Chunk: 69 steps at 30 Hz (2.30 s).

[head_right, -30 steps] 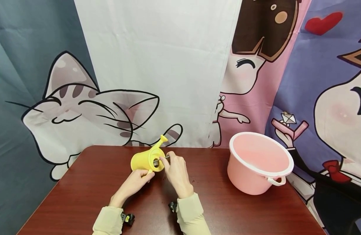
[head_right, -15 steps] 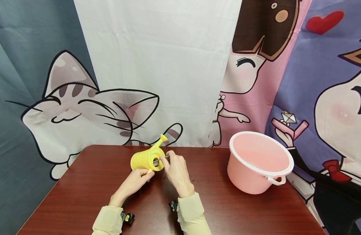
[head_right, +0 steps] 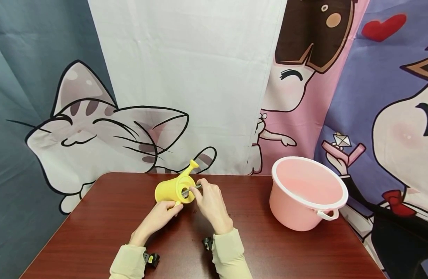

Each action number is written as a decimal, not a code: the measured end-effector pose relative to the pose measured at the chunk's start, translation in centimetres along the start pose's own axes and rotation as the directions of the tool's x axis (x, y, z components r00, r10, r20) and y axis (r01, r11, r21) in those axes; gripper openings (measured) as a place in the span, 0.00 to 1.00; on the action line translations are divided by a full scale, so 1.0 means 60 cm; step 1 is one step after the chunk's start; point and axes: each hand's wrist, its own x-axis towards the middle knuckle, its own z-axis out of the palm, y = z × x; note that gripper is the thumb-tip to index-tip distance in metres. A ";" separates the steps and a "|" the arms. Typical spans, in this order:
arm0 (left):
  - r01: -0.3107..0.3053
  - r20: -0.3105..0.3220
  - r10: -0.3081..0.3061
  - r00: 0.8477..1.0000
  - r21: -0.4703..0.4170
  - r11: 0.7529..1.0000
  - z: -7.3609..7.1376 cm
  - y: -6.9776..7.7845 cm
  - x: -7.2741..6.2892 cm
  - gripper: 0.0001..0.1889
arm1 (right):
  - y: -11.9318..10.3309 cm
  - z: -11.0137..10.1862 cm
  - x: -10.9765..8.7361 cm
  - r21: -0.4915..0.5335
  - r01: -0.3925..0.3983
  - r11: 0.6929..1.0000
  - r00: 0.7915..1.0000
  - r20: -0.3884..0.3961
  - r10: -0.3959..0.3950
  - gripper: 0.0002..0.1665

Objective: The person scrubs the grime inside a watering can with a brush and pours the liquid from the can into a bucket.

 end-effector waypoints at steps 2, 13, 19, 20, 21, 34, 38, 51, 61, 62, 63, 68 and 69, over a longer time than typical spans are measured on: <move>0.002 -0.002 -0.002 1.000 0.007 1.000 0.000 -0.001 0.000 0.24 | 0.000 -0.001 0.000 0.011 -0.006 1.000 1.000 0.001 0.006 0.11; 0.003 -0.007 -0.003 1.000 -0.001 1.000 0.000 0.003 0.001 0.23 | 0.004 -0.001 0.001 0.044 -0.059 0.997 0.996 -0.061 0.061 0.09; -0.011 -0.014 0.011 1.000 -0.002 1.000 0.000 0.002 0.002 0.24 | 0.006 -0.002 0.003 0.060 -0.116 0.991 0.990 -0.074 0.121 0.11; -0.012 -0.014 0.012 1.000 -0.002 1.000 0.000 0.002 0.002 0.24 | 0.006 -0.003 0.003 0.061 -0.120 0.991 0.990 -0.072 0.124 0.12; -0.014 -0.014 0.014 1.000 -0.003 1.000 0.000 0.002 0.002 0.24 | 0.006 -0.004 0.003 0.063 -0.120 0.991 0.990 -0.069 0.125 0.12; 0.019 0.003 -0.019 1.000 -0.014 1.000 -0.003 0.000 -0.001 0.23 | 0.011 -0.016 0.004 0.081 -0.040 0.996 0.998 0.054 0.035 0.08; 0.014 0.006 -0.014 1.000 -0.018 1.000 -0.003 0.000 -0.001 0.23 | 0.012 -0.017 0.004 0.092 -0.009 0.996 0.998 0.058 0.004 0.08; 0.017 0.011 -0.017 1.000 -0.024 1.000 -0.005 0.001 -0.002 0.24 | 0.015 -0.022 0.003 0.089 0.012 0.996 0.999 0.043 -0.016 0.09; 0.012 0.011 -0.011 1.000 -0.028 1.000 -0.004 0.000 -0.002 0.24 | 0.017 -0.027 0.004 0.093 -0.018 0.995 1.000 0.024 0.015 0.08; 0.011 0.011 -0.010 1.000 -0.027 1.000 -0.004 -0.001 -0.002 0.24 | 0.017 -0.028 0.004 0.093 -0.018 0.996 1.000 0.024 0.016 0.08; 0.009 0.010 -0.009 1.000 -0.024 1.000 -0.004 0.000 -0.002 0.24 | 0.017 -0.028 0.004 0.093 -0.019 0.995 1.000 0.024 0.017 0.08; 0.012 0.005 -0.011 1.000 -0.021 1.000 -0.003 0.000 -0.002 0.24 | 0.015 -0.030 0.003 0.082 -0.014 0.997 1.000 0.023 0.012 0.09; 0.008 0.004 -0.008 1.000 -0.020 1.000 -0.003 0.000 -0.003 0.24 | 0.015 -0.030 0.003 0.080 -0.011 0.997 1.000 0.021 0.009 0.08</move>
